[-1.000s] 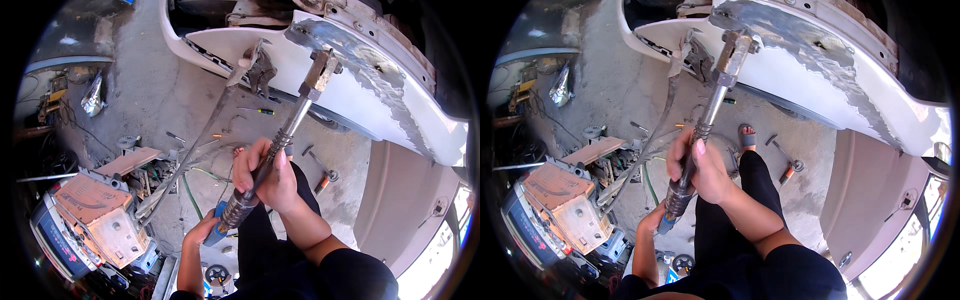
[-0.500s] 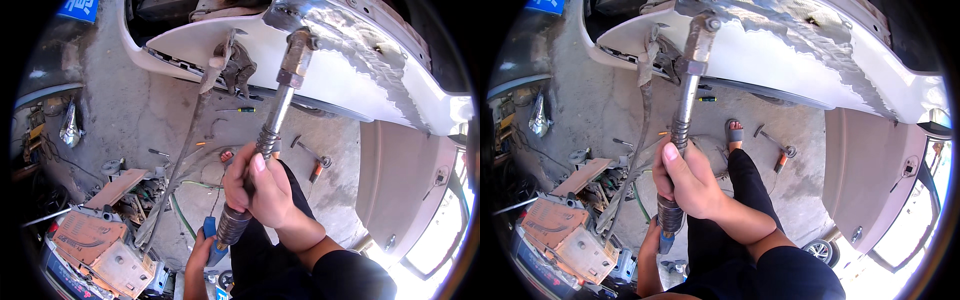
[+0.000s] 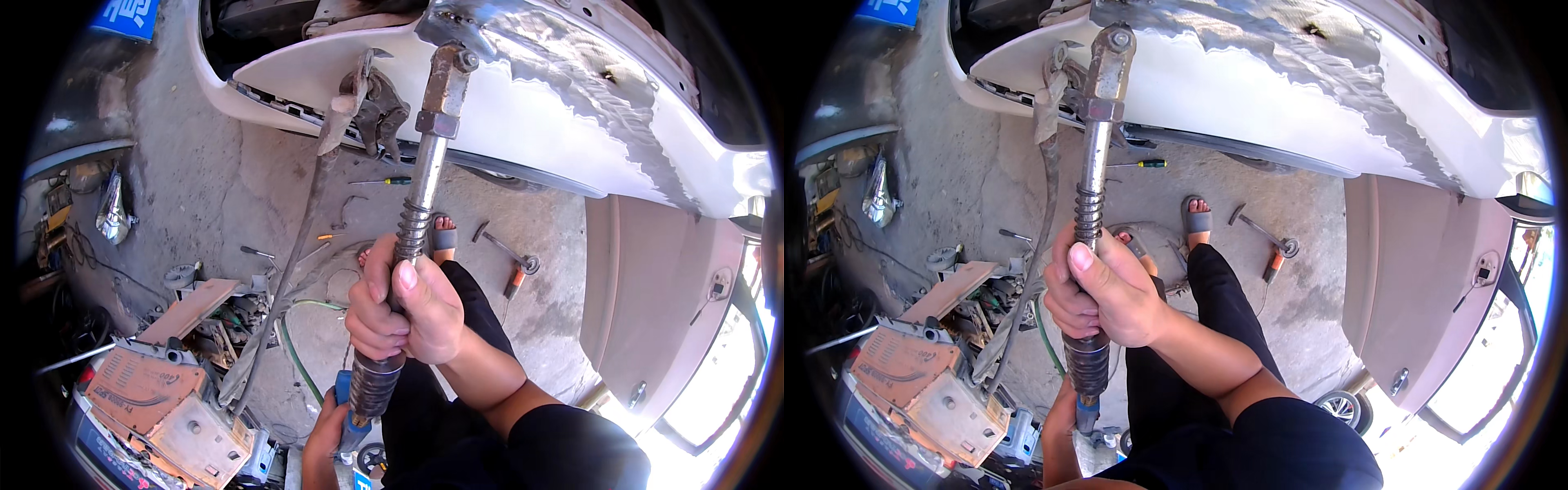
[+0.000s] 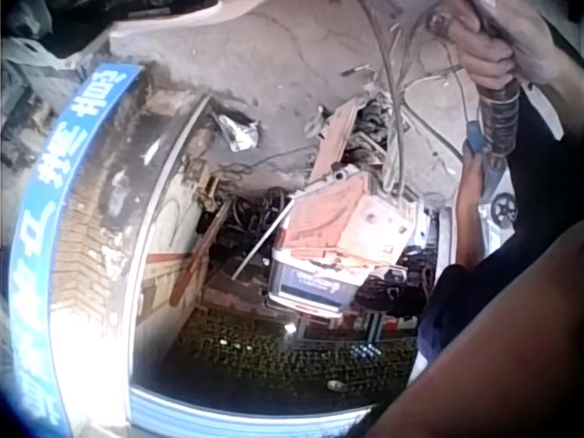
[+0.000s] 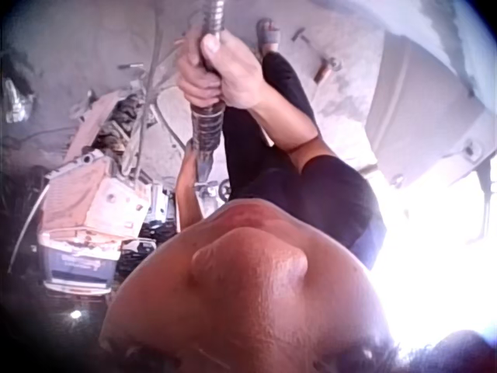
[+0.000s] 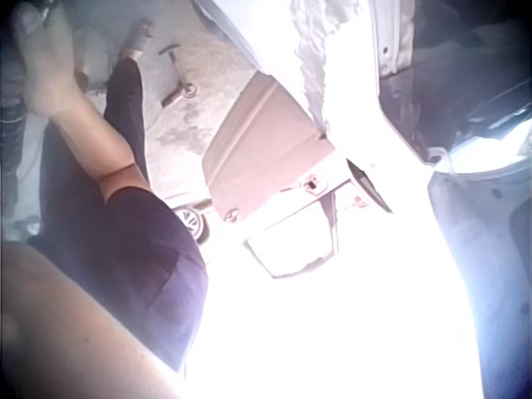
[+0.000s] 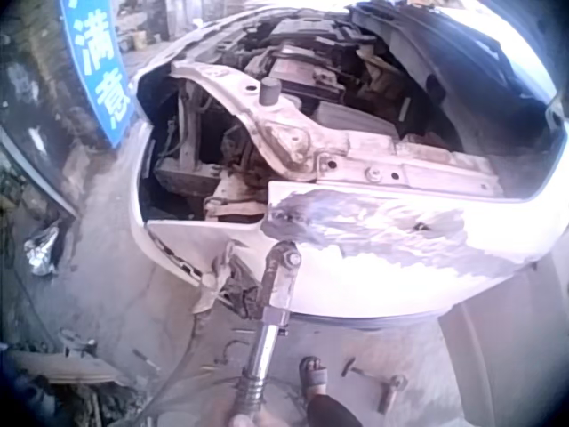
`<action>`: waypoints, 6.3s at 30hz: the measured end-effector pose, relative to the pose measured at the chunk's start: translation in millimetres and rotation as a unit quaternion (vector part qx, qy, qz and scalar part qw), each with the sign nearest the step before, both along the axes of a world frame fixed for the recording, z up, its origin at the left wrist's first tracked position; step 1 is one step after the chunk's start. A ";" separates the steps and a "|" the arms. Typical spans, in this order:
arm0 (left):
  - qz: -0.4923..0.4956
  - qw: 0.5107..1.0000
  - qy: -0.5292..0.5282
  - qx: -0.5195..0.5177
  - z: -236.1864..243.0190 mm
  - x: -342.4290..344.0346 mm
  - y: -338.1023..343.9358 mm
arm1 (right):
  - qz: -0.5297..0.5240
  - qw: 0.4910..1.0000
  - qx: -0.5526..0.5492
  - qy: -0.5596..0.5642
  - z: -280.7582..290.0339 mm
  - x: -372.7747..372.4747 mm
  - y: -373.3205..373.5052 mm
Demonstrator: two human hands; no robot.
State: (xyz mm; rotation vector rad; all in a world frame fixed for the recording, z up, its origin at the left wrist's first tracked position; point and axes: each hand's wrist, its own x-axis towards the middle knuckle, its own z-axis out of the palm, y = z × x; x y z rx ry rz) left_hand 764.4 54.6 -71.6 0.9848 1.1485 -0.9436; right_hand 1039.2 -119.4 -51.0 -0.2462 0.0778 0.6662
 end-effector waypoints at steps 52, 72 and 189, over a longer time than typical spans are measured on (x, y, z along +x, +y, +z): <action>0.031 0.994 0.020 0.100 31.4 -16.9 -39.1 | 0.052 0.993 -0.082 0.064 24.2 18.1 -22.3; 0.041 0.992 -0.017 0.120 -32.0 1.6 -76.3 | 0.032 0.865 -0.496 -0.066 13.2 19.8 -28.0; 0.046 0.906 0.151 -0.393 221.0 -243.5 -514.2 | -0.822 0.253 -0.445 -0.250 480.4 -832.1 -306.8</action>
